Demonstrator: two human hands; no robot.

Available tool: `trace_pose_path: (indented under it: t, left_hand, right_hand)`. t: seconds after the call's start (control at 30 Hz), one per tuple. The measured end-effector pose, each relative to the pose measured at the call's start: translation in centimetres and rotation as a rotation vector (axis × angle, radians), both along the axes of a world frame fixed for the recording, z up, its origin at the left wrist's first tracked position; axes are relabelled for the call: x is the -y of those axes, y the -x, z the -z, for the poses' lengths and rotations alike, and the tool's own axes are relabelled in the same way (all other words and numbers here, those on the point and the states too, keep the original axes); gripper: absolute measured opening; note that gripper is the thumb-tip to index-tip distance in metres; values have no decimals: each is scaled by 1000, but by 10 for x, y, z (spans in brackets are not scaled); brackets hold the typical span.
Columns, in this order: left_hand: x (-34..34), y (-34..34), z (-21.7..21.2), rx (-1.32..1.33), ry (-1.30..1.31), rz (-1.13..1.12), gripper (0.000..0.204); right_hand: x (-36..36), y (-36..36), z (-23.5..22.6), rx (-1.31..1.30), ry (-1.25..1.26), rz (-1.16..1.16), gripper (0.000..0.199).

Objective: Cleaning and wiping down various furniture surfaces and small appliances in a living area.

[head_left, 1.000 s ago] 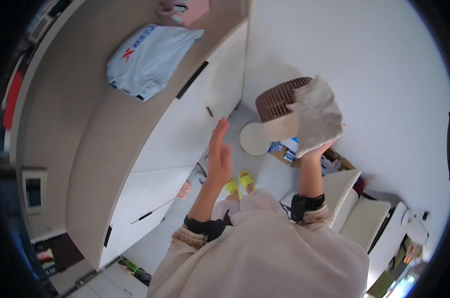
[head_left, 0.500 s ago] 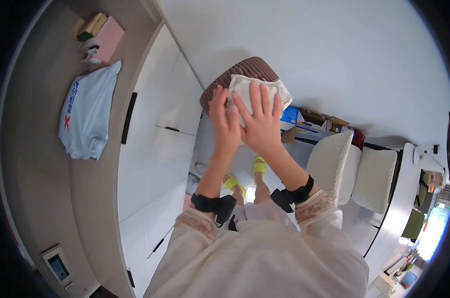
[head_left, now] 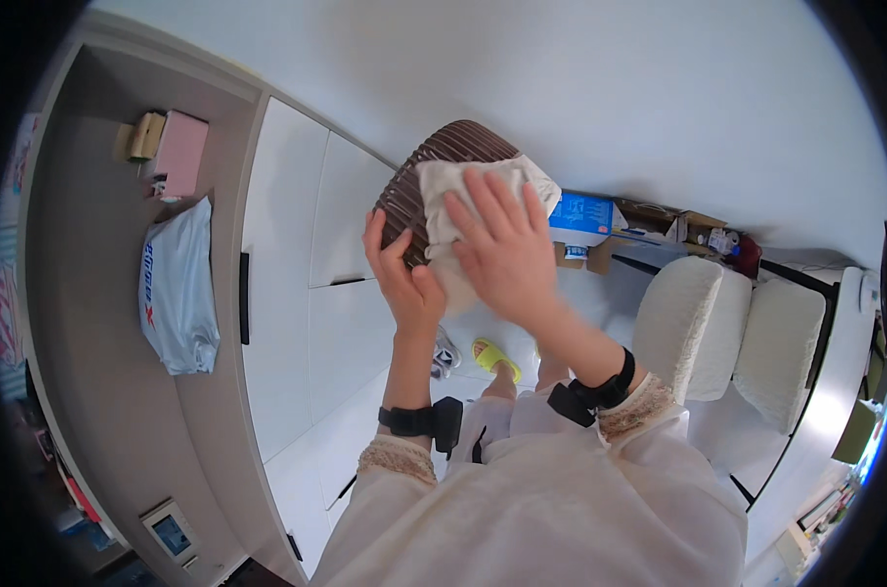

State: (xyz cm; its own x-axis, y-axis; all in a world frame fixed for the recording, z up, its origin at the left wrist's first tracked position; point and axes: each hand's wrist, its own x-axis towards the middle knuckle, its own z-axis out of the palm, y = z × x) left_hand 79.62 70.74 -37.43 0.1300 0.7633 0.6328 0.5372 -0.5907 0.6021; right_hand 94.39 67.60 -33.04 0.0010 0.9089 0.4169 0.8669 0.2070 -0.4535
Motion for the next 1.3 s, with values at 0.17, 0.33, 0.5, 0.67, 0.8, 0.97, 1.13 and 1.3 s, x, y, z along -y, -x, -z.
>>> trace_pose_path:
  t: [0.17, 0.33, 0.5, 0.67, 0.8, 0.97, 1.13, 1.3]
  left_hand:
    - [-3, -4, 4, -74, -4, -12, 51]
    - [0, 4, 10, -3, 11, -18, 47]
    - [12, 17, 9, -68, 28, -51, 44]
    - [12, 29, 12, -62, 35, -58, 39]
    - [12, 32, 11, -69, 66, -60, 37]
    - [8, 26, 10, -21, 76, -37, 36]
    - [5, 28, 10, -59, 48, -8, 35]
    - [4, 25, 12, -13, 23, 22, 37]
  right_hand:
    - [-22, -38, 8, -157, 99, 7, 46]
    - [-41, -67, 35, -477, 233, -80, 42]
    - [-50, -84, 76, -1155, 526, -180, 44]
    - [-54, -90, 110, -1502, 890, -55, 50]
    - [-51, -74, 157, -1817, 858, -55, 47]
    - [-43, -53, 182, -2063, 799, 76, 43]
    - [-27, -31, 189, -2352, 746, 264, 42]
    - [-3, 3, 178, -2513, 675, 242, 44]
